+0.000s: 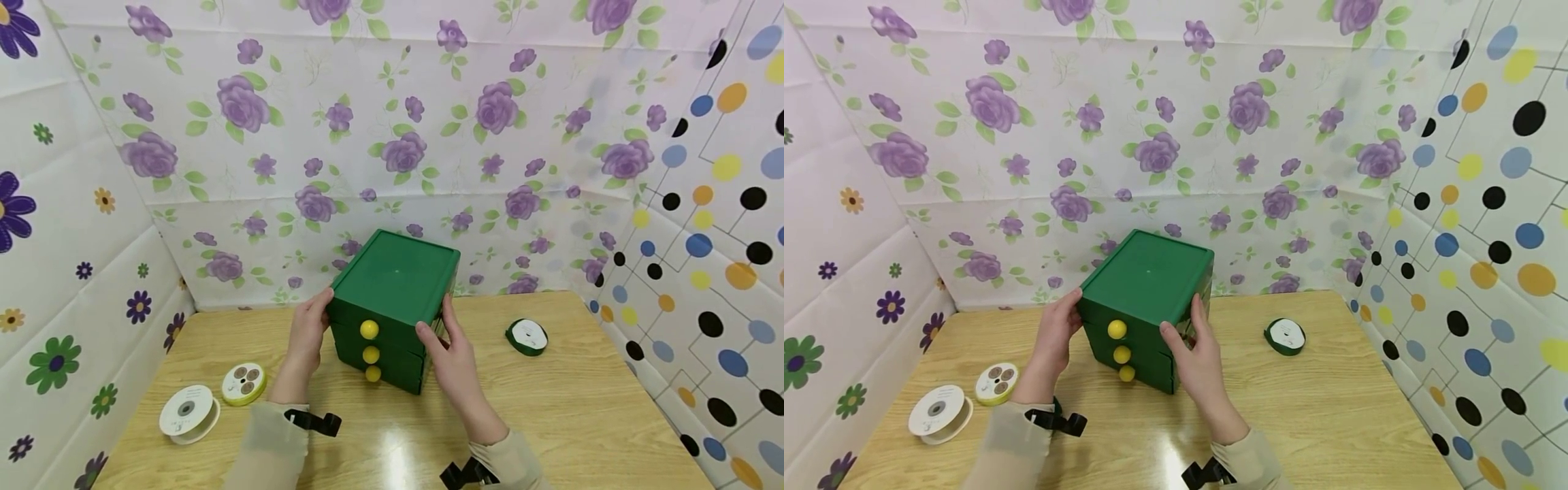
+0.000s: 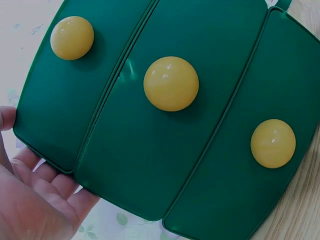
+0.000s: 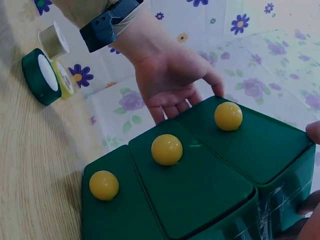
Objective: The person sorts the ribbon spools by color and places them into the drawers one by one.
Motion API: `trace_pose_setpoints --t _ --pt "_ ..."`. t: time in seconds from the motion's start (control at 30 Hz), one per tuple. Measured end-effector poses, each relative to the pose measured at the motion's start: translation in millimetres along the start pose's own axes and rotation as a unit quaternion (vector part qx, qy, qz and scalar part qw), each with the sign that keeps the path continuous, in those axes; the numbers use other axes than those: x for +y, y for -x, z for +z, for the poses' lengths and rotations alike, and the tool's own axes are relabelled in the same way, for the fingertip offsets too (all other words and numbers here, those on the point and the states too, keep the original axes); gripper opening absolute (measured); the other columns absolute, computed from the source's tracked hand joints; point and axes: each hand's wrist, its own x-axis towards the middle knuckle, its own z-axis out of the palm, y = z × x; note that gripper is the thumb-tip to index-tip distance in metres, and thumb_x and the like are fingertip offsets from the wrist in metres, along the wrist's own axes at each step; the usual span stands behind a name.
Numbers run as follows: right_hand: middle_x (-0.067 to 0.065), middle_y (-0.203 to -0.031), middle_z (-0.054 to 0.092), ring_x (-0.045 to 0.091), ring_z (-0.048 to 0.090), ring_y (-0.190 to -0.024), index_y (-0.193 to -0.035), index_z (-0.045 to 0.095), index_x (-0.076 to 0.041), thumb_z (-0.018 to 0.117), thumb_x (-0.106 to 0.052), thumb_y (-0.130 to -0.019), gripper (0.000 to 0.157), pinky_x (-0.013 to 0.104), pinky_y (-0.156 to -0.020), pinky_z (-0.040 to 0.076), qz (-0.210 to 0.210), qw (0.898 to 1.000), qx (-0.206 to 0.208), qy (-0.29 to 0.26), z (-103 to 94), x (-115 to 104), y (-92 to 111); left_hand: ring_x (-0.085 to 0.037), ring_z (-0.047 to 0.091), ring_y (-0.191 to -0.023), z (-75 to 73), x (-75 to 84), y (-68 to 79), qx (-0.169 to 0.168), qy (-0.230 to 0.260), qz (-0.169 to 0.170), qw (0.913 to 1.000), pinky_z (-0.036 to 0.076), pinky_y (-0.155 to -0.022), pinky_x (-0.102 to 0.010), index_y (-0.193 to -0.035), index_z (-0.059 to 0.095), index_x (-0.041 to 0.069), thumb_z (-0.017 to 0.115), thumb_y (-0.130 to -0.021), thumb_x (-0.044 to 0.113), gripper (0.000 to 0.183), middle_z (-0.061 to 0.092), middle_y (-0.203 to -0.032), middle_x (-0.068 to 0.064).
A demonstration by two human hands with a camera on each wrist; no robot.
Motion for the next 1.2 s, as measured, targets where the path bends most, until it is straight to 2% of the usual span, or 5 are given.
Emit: trace_pose_setpoints --t 0.13,0.4,0.63,0.83,1.2 --pt "-0.007 -0.177 0.013 0.022 0.012 -0.163 -0.172 0.017 -0.024 0.062 -0.047 -0.109 0.081 0.055 -0.123 0.033 -0.002 1.000 0.002 0.008 -2.9 0.3 -2.4 -0.009 0.072 -0.104 2.0 -0.6 0.0 0.009 0.006 0.005 0.9999 0.051 -0.108 -0.037 -0.131 0.073 -0.006 0.056 -0.112 0.037 0.050 0.076 -0.121 -0.009" --pt "-0.006 -0.175 0.019 0.019 0.021 -0.161 -0.171 0.021 -0.021 0.061 -0.046 -0.110 0.078 0.041 -0.126 0.028 0.014 1.000 -0.023 -0.012 -18.1 1.5 -13.0 -0.016 0.075 -0.095 1.8 2.8 9.3 0.012 0.015 0.000 0.9998 0.058 -0.097 -0.039 -0.069 0.063 0.002 0.062 -0.109 0.028 0.047 0.072 -0.079 -0.004" --pt "-0.002 -0.174 0.024 0.023 0.029 -0.159 -0.171 0.025 -0.021 0.060 -0.043 -0.111 0.074 0.046 -0.122 0.038 0.043 0.996 -0.062 -0.047 -33.2 1.1 -23.2 -0.022 0.074 -0.113 2.9 6.9 21.5 0.023 0.026 -0.027 0.9990 0.052 -0.108 -0.051 -0.095 0.081 -0.004 0.066 -0.105 0.024 0.034 0.075 -0.120 -0.021" --pt "-0.003 -0.172 0.032 0.028 0.035 -0.156 -0.168 0.036 -0.023 0.060 -0.043 -0.111 0.064 0.060 -0.120 0.038 0.070 0.995 -0.056 -0.051 -45.1 3.1 -31.2 -0.033 0.062 -0.132 9.7 5.2 33.1 0.016 0.042 -0.025 0.9987 0.048 -0.112 -0.054 -0.098 0.079 -0.008 0.068 -0.105 0.022 0.033 0.061 -0.150 -0.012" --pt "-0.008 -0.175 0.027 0.035 0.027 -0.160 -0.144 0.066 -0.005 0.056 -0.041 -0.112 0.049 0.060 -0.121 0.036 0.093 0.992 -0.054 -0.063 -54.6 5.8 -48.1 -0.036 0.049 -0.146 22.2 0.9 39.9 0.021 0.063 0.012 0.9977 0.042 -0.116 -0.056 -0.119 0.075 -0.014 0.069 -0.106 0.023 0.039 0.055 -0.157 -0.010"
